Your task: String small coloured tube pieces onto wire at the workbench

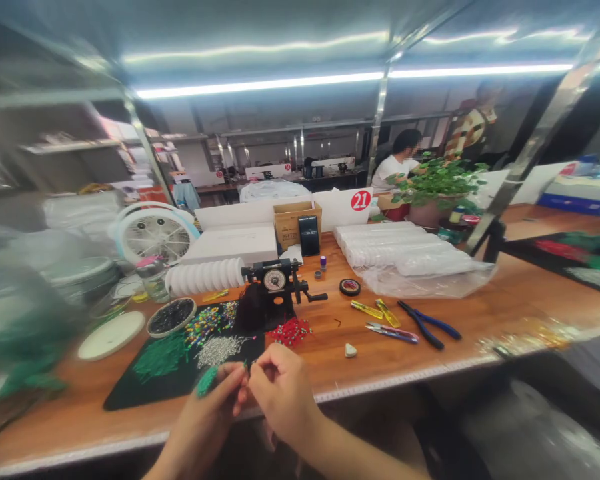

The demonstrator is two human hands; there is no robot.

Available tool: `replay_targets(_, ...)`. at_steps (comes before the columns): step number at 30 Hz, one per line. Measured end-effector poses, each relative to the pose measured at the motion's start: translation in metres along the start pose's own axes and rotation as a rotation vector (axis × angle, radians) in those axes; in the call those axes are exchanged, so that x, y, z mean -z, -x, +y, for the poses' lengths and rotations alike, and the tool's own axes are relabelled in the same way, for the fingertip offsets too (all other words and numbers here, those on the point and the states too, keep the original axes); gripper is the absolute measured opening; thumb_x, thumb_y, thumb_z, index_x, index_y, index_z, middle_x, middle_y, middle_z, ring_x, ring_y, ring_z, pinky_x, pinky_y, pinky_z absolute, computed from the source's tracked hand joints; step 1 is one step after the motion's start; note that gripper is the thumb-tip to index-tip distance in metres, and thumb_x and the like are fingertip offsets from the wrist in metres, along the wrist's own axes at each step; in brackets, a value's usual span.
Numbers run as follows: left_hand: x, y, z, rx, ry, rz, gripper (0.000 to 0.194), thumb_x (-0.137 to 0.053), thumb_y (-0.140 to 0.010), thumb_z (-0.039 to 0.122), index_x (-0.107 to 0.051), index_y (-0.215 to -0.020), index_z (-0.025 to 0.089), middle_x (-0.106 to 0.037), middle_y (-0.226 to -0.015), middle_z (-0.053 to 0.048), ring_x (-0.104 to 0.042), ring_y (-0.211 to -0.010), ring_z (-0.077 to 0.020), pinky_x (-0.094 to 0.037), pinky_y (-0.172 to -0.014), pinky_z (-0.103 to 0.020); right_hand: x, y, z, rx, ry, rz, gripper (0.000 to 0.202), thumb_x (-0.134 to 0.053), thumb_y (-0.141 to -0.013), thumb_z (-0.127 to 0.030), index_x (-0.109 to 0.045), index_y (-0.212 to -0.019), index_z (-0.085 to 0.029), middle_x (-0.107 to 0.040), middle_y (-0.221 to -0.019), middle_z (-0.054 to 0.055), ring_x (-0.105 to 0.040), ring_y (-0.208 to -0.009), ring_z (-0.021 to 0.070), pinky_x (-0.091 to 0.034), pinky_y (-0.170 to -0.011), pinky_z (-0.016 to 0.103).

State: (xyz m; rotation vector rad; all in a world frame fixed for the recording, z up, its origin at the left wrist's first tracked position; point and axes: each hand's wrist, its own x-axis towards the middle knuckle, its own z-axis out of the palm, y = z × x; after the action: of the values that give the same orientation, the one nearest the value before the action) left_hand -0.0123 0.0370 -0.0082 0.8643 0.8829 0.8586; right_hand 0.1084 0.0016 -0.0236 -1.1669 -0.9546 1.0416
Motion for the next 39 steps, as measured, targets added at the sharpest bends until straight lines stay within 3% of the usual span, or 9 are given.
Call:
replay_targets(6,0.003,0.001,-0.003,-0.017,-0.07,0.023,0.033,-0.08,-0.061,0.037,-0.063,-0.073,0.011,-0.057,-0.056,0.0,-0.047,-0.05,-0.007,-0.038,-0.048,-0.017,0.002,-0.002,-0.005,-0.021,0.077,0.05,0.031,-0.057,-0.077,-0.041,-0.06,-0.067,-0.012,-0.062,-0.064,0.003,-0.058,-0.06,0.0071,-0.045,-0.057,0.015)
replay_targets(12,0.005,0.0,-0.004,-0.07,-0.413,0.038,0.031,-0.069,-0.073,0.042,-0.063,-0.073,0.011,-0.055,-0.045,0.0,-0.047,-0.042,-0.0079,-0.036,-0.045,-0.017,0.004,-0.006,-0.007,-0.213,-0.088,-0.024,0.034,-0.064,-0.071,-0.043,-0.064,-0.065,-0.009,-0.051,-0.048,-0.003,-0.036,-0.04,0.0,-0.025,-0.04,0.013)
replay_targets(17,-0.002,-0.002,-0.001,-0.021,-0.206,0.065,0.042,-0.074,-0.065,0.045,-0.063,-0.091,0.014,-0.054,-0.048,0.005,-0.036,-0.032,-0.0031,-0.026,-0.036,-0.015,0.007,-0.004,-0.006,-0.264,-0.163,-0.052,0.036,-0.068,-0.067,-0.043,-0.059,-0.064,-0.009,-0.048,-0.046,-0.005,-0.033,-0.037,-0.0014,-0.022,-0.038,0.012)
replay_targets(20,-0.006,-0.002,0.001,0.044,-0.104,-0.01,0.035,-0.073,-0.067,0.045,-0.058,-0.067,0.013,-0.043,-0.04,0.006,-0.03,-0.031,-0.002,-0.025,-0.036,-0.015,0.008,-0.002,0.003,-0.297,-0.283,-0.165,0.036,-0.063,-0.07,-0.048,-0.053,-0.072,-0.013,-0.05,-0.046,-0.005,-0.039,-0.036,0.0015,-0.028,-0.037,0.012)
replay_targets(23,-0.008,-0.002,0.002,0.056,-0.129,-0.066,0.041,-0.07,-0.071,0.045,-0.05,-0.053,0.014,-0.038,-0.036,0.005,-0.031,-0.032,-0.0029,-0.027,-0.037,-0.015,0.011,-0.001,0.012,-0.327,-0.472,-0.257,0.032,-0.054,-0.075,-0.047,-0.05,-0.078,-0.016,-0.053,-0.05,-0.004,-0.046,-0.039,0.0058,-0.032,-0.036,0.015)
replay_targets(28,-0.007,-0.005,0.0,0.098,-0.202,-0.004,0.035,-0.073,-0.068,0.043,-0.055,-0.065,0.014,-0.031,-0.037,0.009,-0.02,-0.032,-0.0022,-0.013,-0.034,-0.016,0.021,-0.001,0.008,-0.34,-0.335,-0.198,0.033,-0.066,-0.07,-0.041,-0.048,-0.065,-0.013,-0.038,-0.044,-0.01,-0.024,-0.036,-0.0024,-0.014,-0.036,0.012)
replay_targets(31,-0.008,-0.004,-0.001,0.119,-0.114,-0.042,0.036,-0.078,-0.063,0.038,-0.056,-0.078,0.014,-0.037,-0.049,0.008,-0.03,-0.04,-0.0032,-0.024,-0.04,-0.015,0.027,-0.002,0.005,-0.279,-0.243,-0.048,0.032,-0.068,-0.068,-0.04,-0.052,-0.065,-0.013,-0.035,-0.043,-0.01,-0.025,-0.039,-0.0017,-0.017,-0.04,0.014)
replay_targets(34,-0.008,-0.001,-0.004,0.103,-0.142,-0.148,0.035,-0.075,-0.067,0.041,-0.054,-0.073,0.014,-0.049,-0.06,0.002,-0.045,-0.052,-0.0078,-0.038,-0.051,-0.02,0.028,-0.002,0.001,-0.231,-0.104,0.039,0.03,-0.068,-0.069,-0.04,-0.059,-0.067,-0.011,-0.048,-0.05,-0.005,-0.036,-0.046,-0.0002,-0.027,-0.045,0.013)
replay_targets(39,-0.004,0.0,-0.012,0.085,-0.364,-0.195,0.034,-0.062,-0.077,0.048,-0.051,-0.072,0.016,-0.053,-0.055,0.0,-0.05,-0.047,-0.0118,-0.038,-0.047,-0.023,0.019,0.002,-0.011,-0.255,-0.15,-0.09,0.03,-0.063,-0.072,-0.044,-0.056,-0.072,-0.014,-0.061,-0.053,-0.001,-0.056,-0.048,0.0084,-0.043,-0.051,0.018)
